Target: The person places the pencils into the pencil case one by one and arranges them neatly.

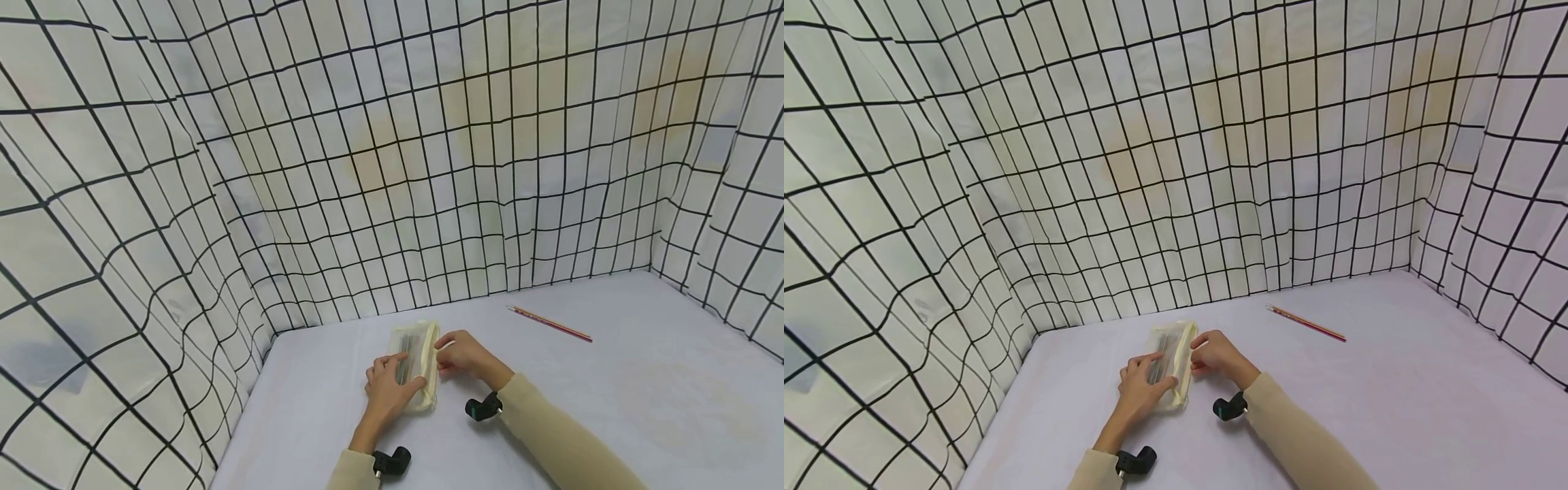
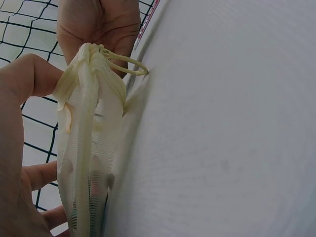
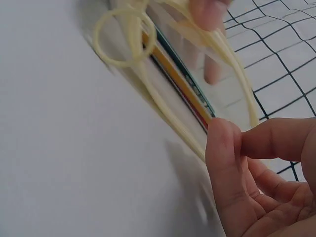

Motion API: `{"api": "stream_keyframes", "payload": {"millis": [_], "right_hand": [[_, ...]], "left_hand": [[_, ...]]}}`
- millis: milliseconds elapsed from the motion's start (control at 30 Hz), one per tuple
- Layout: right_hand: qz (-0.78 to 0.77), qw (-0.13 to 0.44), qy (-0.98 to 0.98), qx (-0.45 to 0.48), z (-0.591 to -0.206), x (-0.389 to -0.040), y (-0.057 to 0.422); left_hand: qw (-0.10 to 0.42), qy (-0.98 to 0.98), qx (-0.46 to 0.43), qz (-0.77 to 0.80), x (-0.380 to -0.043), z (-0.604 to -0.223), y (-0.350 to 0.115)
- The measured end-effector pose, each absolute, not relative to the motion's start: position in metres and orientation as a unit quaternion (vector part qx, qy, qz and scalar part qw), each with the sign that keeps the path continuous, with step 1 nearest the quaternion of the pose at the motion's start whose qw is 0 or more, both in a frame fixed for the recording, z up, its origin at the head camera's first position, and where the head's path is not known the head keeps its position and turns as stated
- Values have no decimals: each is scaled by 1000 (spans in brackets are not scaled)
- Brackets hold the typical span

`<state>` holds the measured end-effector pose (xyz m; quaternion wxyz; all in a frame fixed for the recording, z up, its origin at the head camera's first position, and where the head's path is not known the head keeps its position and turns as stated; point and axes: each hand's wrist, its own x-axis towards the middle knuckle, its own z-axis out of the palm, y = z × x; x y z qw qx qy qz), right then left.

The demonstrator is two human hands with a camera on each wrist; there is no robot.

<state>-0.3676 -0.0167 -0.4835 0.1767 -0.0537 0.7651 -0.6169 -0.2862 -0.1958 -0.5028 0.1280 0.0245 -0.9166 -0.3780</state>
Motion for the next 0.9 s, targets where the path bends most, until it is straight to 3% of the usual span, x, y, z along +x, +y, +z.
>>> {"api": "stream_keyframes", "payload": {"millis": [467, 900], "right_hand": [[-562, 121, 815, -71, -467, -387, 38], [-476, 47, 860, -177, -466, -396, 110]], "left_hand": [[131, -911, 23, -389, -287, -504, -194], [120, -914, 18, -387, -285, -503, -196]]}}
